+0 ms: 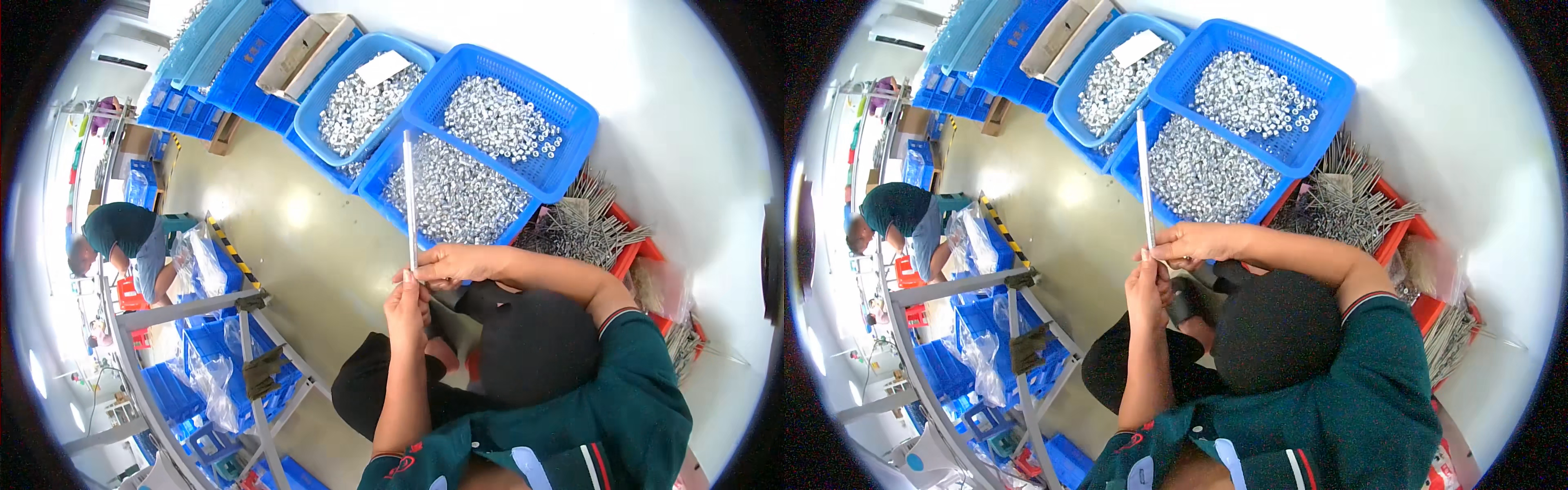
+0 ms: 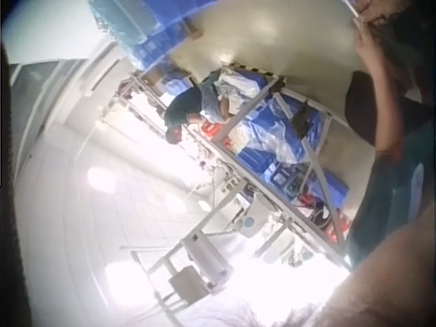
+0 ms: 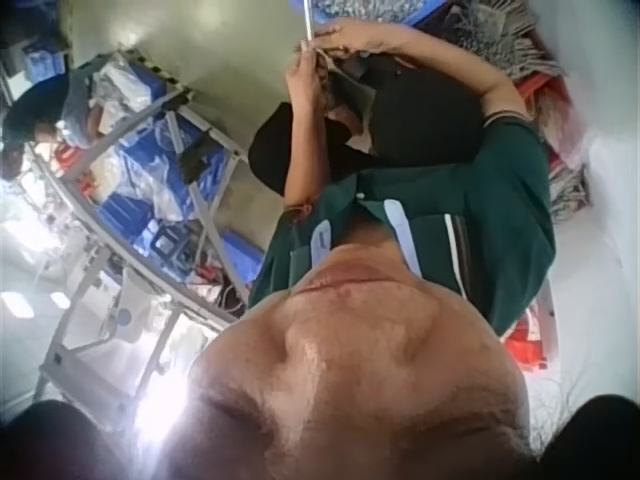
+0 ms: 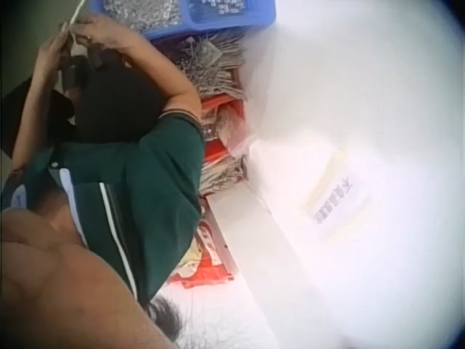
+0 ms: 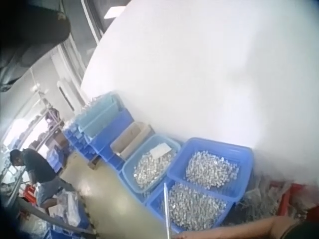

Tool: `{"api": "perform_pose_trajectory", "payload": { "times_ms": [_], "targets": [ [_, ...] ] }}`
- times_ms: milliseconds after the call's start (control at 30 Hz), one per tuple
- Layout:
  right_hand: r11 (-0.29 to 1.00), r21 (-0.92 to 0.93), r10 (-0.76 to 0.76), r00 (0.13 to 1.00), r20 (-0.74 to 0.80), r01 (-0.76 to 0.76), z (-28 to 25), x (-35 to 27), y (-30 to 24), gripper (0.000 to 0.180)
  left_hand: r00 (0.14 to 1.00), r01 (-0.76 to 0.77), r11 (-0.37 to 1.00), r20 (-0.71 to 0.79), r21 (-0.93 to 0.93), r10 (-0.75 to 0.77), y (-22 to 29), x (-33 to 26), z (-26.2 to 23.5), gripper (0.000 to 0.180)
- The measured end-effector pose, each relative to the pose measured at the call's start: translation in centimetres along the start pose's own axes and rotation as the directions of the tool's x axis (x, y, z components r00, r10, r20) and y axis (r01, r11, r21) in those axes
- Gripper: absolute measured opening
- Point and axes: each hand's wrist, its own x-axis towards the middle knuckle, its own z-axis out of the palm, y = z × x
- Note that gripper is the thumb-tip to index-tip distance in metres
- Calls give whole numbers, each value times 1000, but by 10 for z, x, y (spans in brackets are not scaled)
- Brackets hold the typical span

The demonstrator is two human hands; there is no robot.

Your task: Manually assembling small metal ring-like components onto a long metal rod.

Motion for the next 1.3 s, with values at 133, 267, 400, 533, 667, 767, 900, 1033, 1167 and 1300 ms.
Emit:
{"api": "perform_pose_trajectory", "payload": {
  "times_ms": [133, 267, 400, 533, 667, 767, 900, 1033, 1167, 1300],
  "targets": [
    [999, -29, -44, 996, -79, 42, 2, -14, 1, 29, 1000, -14, 1000, 26, 7, 14, 4, -4, 21, 37],
    [981, 64, -162, 959, -232, 181, 0, -24, -8, 20, 993, -11, 996, 114, 83, 1, 5, -8, 21, 34],
    [928, 65, -319, 874, -366, 366, -2, -23, -22, 18, 989, -65, 990, 140, 123, 47, 3, -12, 17, 34],
    [935, 77, -296, 882, -366, 346, -4, -19, -26, 18, 992, -25, 997, 129, 78, 15, 8, -10, 19, 35],
    [930, 117, -298, 900, -317, 349, 6, -23, -23, 18, 991, -53, 997, 123, 57, 46, 27, -7, 28, 36],
    [973, -53, -230, 931, -283, 224, 8, -23, -19, 19, 987, -76, 997, 143, 31, 71, 40, -5, 38, 36],
    [939, 71, -284, 876, -389, 336, 14, -25, -22, 19, 989, -1, 998, 147, 59, -7, 43, 6, 43, 39],
    [897, 185, -245, 800, -548, 401, 12, -32, -22, 20, 980, 14, 993, 197, 121, -38, 49, 12, 60, 37],
    [875, 183, -257, 751, -608, 448, 20, -41, -31, 21, 980, -20, 989, 198, 146, -9, 56, 1, 74, 34],
    [884, 157, -277, 764, -583, 441, 20, -51, -38, 22, 981, -16, 978, 191, 210, -25, 60, -7, 80, 33]
  ]
}}
